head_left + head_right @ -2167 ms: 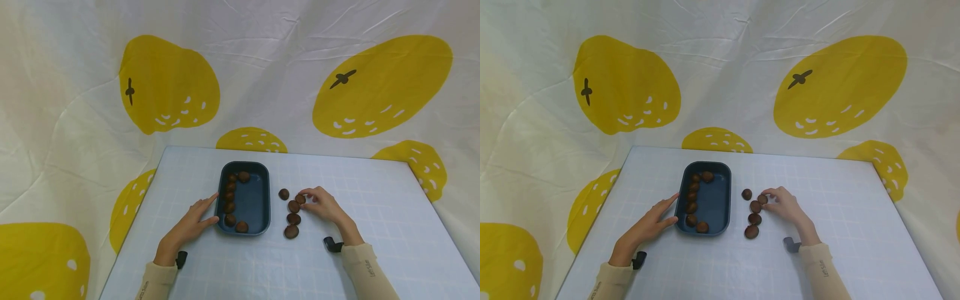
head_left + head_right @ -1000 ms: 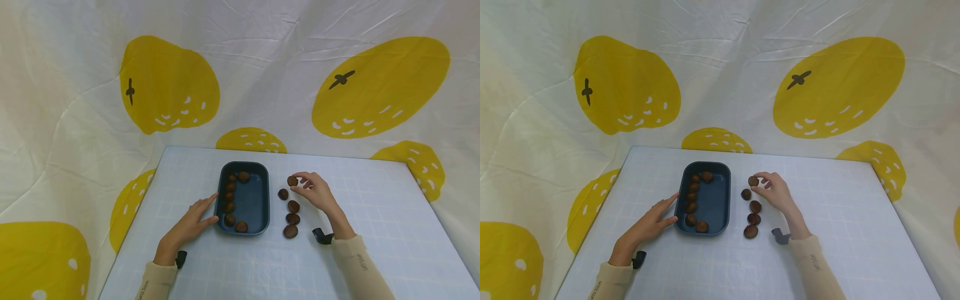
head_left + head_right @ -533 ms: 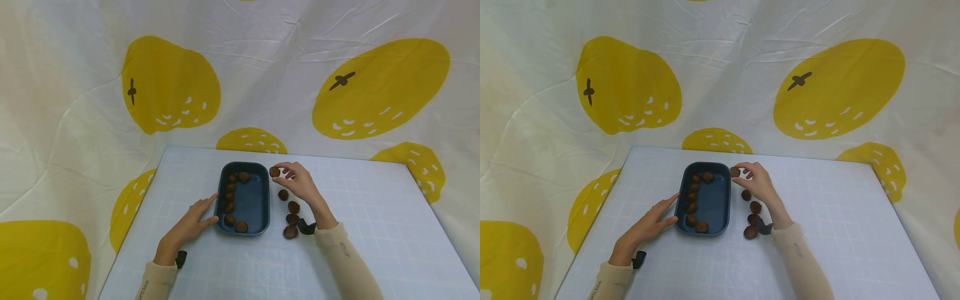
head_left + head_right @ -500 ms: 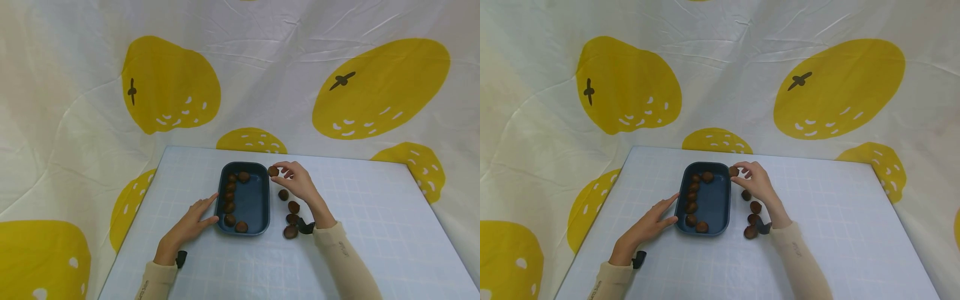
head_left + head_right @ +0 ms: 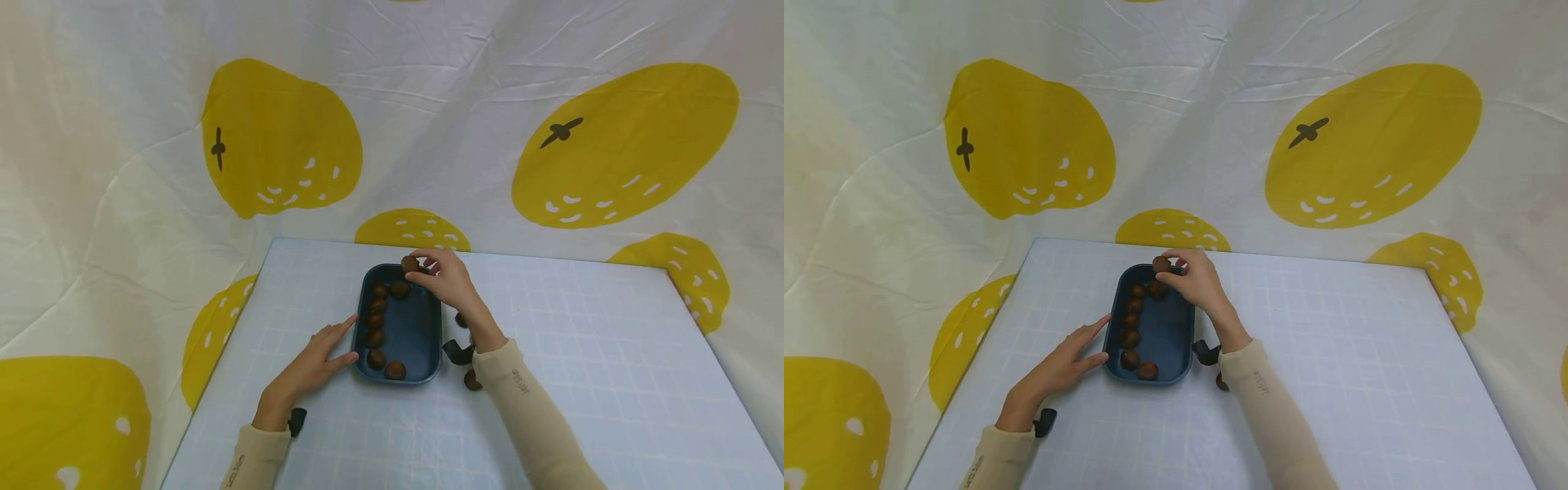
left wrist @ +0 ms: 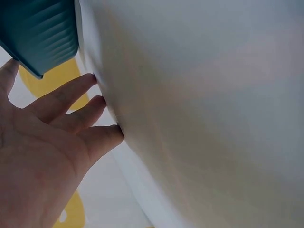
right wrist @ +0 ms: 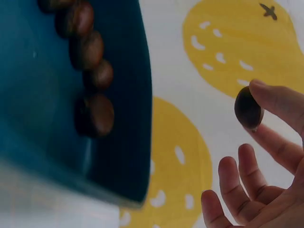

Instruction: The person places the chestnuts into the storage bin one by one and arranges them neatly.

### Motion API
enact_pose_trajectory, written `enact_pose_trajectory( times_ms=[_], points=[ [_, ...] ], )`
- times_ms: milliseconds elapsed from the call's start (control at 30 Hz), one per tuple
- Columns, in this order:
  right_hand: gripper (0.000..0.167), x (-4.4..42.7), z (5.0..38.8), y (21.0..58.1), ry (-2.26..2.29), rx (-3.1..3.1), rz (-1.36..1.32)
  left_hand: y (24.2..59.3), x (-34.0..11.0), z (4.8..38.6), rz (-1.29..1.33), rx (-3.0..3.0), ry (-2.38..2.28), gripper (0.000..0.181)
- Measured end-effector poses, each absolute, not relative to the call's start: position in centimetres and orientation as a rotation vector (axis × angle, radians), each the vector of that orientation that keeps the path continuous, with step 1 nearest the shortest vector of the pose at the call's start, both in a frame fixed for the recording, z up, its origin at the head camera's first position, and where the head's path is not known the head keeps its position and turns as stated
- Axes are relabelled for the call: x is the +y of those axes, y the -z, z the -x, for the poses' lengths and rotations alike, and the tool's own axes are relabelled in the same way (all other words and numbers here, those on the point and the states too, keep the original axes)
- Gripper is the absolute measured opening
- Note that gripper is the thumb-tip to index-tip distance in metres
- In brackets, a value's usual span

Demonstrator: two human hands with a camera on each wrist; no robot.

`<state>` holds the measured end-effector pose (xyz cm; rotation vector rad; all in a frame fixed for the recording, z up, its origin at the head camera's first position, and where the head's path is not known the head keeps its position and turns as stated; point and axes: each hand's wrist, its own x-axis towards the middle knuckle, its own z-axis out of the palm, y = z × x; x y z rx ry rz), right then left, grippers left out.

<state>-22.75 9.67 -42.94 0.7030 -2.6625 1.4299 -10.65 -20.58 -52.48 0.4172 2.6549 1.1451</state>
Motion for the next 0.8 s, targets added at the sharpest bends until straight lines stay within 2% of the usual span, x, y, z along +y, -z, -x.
enact_pose_trajectory(
  times_ms=[400, 800],
  points=[
    [0.034, 6.0, 24.0, 46.0, -1.287, -2.722, -0.808, 52.3, -20.5, 10.7, -0.394, 2.641, -1.145, 0.076],
    [0.033, 5.0, 24.8, 48.1, -1.083, -2.939, -0.818, 52.0, -20.4, 10.7, -0.385, 2.65, -1.121, 0.075]
  ],
)
